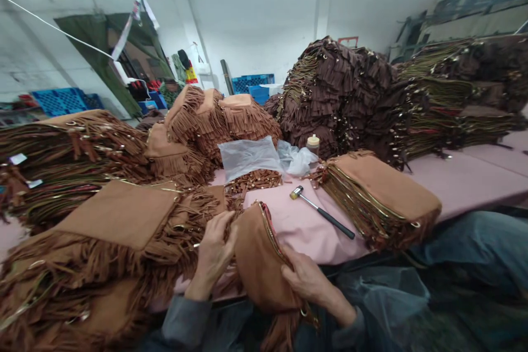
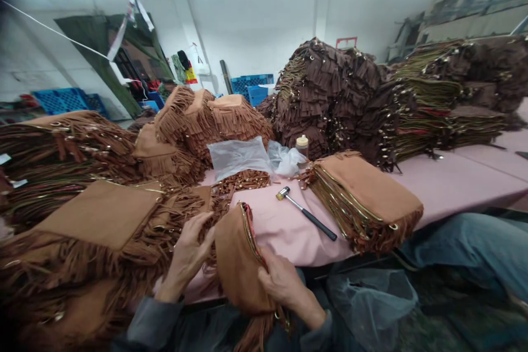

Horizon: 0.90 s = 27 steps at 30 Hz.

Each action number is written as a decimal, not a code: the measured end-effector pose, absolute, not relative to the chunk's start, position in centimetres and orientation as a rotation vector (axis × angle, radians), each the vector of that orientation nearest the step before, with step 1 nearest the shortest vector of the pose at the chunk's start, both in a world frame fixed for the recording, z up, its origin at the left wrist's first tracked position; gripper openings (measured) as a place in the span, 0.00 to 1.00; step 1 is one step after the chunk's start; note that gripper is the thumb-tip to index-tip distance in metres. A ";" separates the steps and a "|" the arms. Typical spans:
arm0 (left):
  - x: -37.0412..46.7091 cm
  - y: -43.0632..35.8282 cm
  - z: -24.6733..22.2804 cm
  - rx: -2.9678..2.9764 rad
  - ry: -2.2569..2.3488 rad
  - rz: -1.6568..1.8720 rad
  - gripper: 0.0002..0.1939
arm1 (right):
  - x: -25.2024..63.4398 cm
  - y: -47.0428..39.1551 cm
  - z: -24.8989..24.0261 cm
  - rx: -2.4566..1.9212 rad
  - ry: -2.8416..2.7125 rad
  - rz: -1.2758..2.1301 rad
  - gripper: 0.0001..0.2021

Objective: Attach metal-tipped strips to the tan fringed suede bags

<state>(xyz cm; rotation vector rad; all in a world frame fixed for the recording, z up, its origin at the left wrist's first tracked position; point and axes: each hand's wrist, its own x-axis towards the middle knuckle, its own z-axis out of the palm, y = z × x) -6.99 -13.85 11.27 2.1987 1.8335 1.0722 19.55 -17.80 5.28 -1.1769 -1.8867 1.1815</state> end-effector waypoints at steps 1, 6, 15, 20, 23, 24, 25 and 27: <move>-6.1 -12.8 11.7 2.178 1.673 1.040 0.27 | 19.9 -17.9 5.6 -1.156 -1.943 1.168 0.23; -4.7 -9.3 13.8 1.794 1.167 0.743 0.32 | 22.6 -17.3 8.3 -1.054 -2.200 1.074 0.19; -6.3 -18.7 15.0 2.247 1.439 1.848 0.13 | 22.0 -11.7 12.9 -1.260 -1.470 0.242 0.20; -4.3 -21.6 8.1 2.626 1.306 0.636 0.13 | 16.9 -13.5 7.7 -1.066 -1.432 1.370 0.26; -3.5 -21.7 6.7 2.422 1.240 0.087 0.16 | 14.9 -16.1 3.5 -1.074 -1.465 1.437 0.24; -3.3 -21.5 7.1 2.348 1.179 0.022 0.17 | 14.6 -16.8 2.5 -1.083 -1.479 1.413 0.25; -3.1 -21.1 7.7 2.289 1.141 0.022 0.16 | 14.6 -17.3 1.8 -1.083 -1.490 1.396 0.26; -2.6 -19.3 9.3 2.241 1.191 0.173 0.09 | 14.7 -17.6 1.2 -1.071 -1.524 1.359 0.28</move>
